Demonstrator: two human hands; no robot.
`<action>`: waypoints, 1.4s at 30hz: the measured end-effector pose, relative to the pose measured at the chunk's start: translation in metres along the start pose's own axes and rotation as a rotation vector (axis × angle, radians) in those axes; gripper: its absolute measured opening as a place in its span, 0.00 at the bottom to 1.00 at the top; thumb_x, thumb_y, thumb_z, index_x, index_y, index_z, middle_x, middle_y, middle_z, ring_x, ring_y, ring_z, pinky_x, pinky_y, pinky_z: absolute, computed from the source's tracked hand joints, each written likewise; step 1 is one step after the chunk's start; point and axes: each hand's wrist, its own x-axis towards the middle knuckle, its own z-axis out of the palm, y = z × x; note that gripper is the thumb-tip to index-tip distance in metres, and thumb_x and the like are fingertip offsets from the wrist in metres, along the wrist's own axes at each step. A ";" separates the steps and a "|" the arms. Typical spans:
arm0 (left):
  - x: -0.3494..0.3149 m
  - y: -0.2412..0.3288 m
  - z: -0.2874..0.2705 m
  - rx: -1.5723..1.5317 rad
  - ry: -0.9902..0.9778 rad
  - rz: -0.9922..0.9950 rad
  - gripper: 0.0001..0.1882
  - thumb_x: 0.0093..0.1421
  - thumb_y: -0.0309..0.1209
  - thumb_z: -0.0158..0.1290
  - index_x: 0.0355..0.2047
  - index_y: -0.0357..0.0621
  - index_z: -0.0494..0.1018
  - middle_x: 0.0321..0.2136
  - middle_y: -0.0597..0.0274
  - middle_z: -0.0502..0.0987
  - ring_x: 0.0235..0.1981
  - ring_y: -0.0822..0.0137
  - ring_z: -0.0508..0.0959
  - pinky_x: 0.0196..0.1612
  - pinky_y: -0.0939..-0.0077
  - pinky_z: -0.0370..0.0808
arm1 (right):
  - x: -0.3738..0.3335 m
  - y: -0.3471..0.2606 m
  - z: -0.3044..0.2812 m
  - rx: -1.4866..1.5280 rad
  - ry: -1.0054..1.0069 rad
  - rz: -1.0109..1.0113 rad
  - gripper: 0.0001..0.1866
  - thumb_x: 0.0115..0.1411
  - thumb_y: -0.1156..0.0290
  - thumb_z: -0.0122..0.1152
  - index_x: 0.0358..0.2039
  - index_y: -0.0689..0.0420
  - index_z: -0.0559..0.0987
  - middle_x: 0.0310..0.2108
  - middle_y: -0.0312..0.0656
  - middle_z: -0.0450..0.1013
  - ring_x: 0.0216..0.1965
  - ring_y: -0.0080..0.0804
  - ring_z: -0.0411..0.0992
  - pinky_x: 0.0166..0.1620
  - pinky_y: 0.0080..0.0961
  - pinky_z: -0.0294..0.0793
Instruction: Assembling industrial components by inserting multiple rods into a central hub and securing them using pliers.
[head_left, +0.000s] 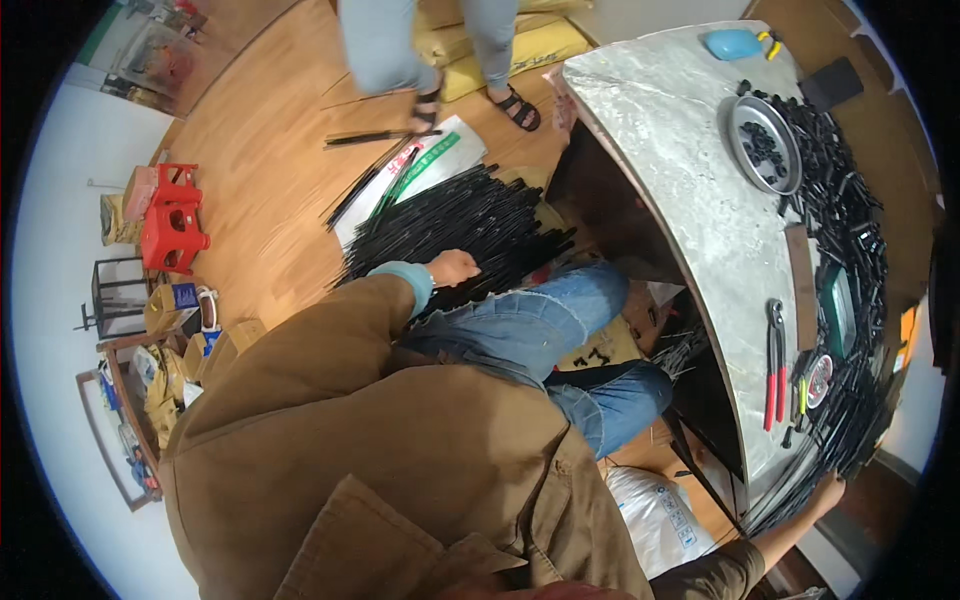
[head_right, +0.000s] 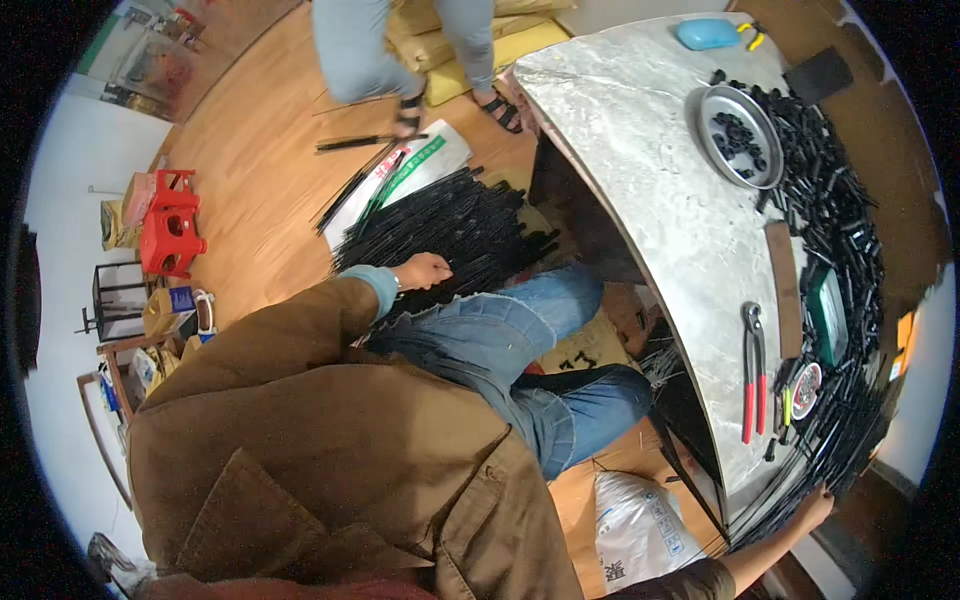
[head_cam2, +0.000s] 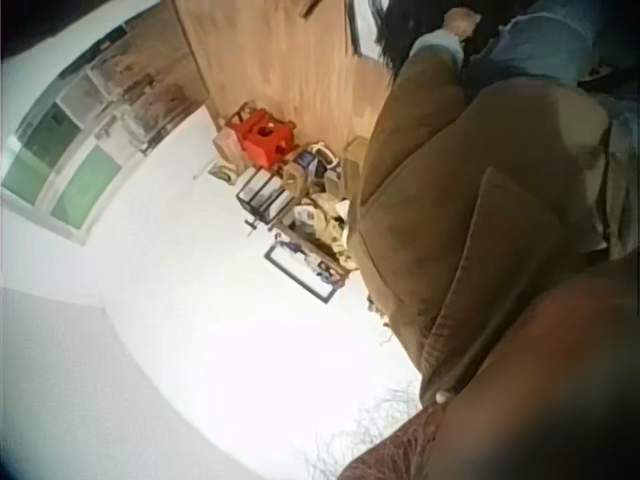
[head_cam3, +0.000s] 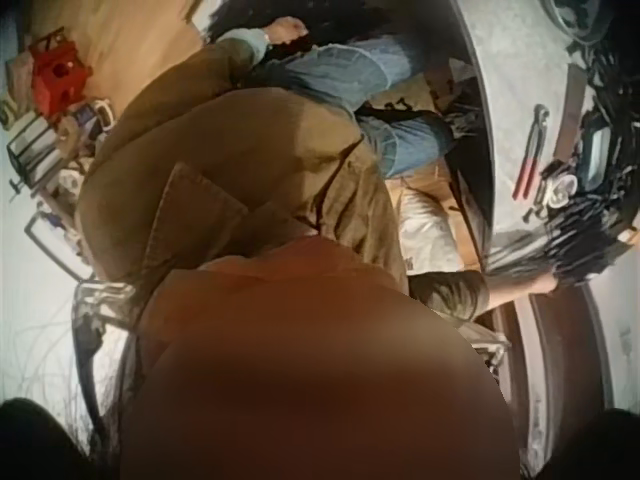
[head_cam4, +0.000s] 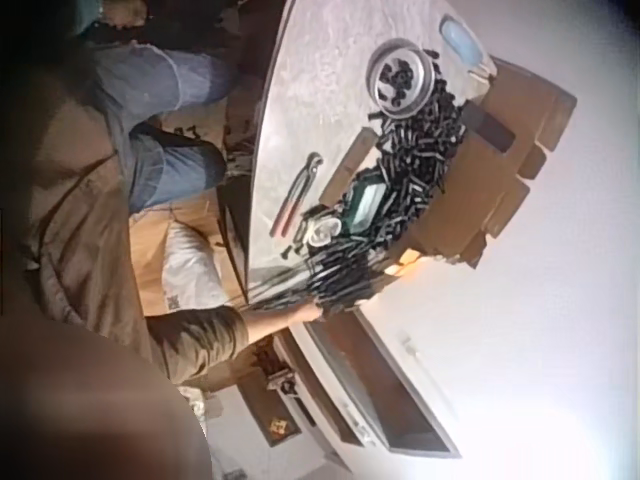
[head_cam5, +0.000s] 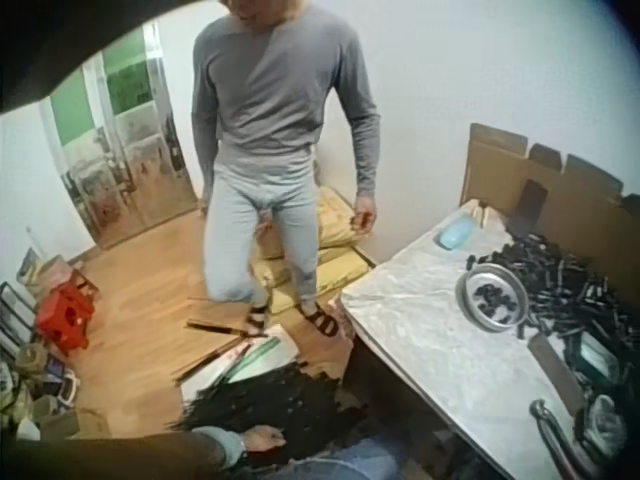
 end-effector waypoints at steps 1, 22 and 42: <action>-0.003 0.004 -0.006 -0.058 0.008 -0.026 0.14 0.61 0.39 0.52 0.38 0.40 0.76 0.24 0.63 0.74 0.22 0.70 0.72 0.23 0.71 0.69 | -0.003 -0.002 -0.002 -0.030 -0.018 0.037 0.25 0.61 0.50 0.52 0.37 0.65 0.77 0.34 0.55 0.75 0.35 0.52 0.73 0.39 0.45 0.70; -0.046 0.110 0.000 -0.155 -0.144 0.232 0.12 0.62 0.35 0.51 0.40 0.41 0.76 0.26 0.65 0.74 0.22 0.75 0.70 0.23 0.80 0.68 | -0.053 -0.112 -0.175 0.816 0.477 -0.170 0.14 0.64 0.64 0.53 0.39 0.64 0.74 0.25 0.35 0.69 0.26 0.22 0.64 0.28 0.20 0.64; -0.249 0.442 0.063 -0.840 -0.350 1.152 0.18 0.65 0.43 0.50 0.42 0.38 0.70 0.32 0.65 0.75 0.33 0.75 0.75 0.37 0.79 0.73 | -0.308 -0.354 -0.176 1.211 -0.716 -0.541 0.06 0.63 0.75 0.53 0.40 0.61 0.70 0.23 0.33 0.67 0.21 0.19 0.65 0.24 0.19 0.66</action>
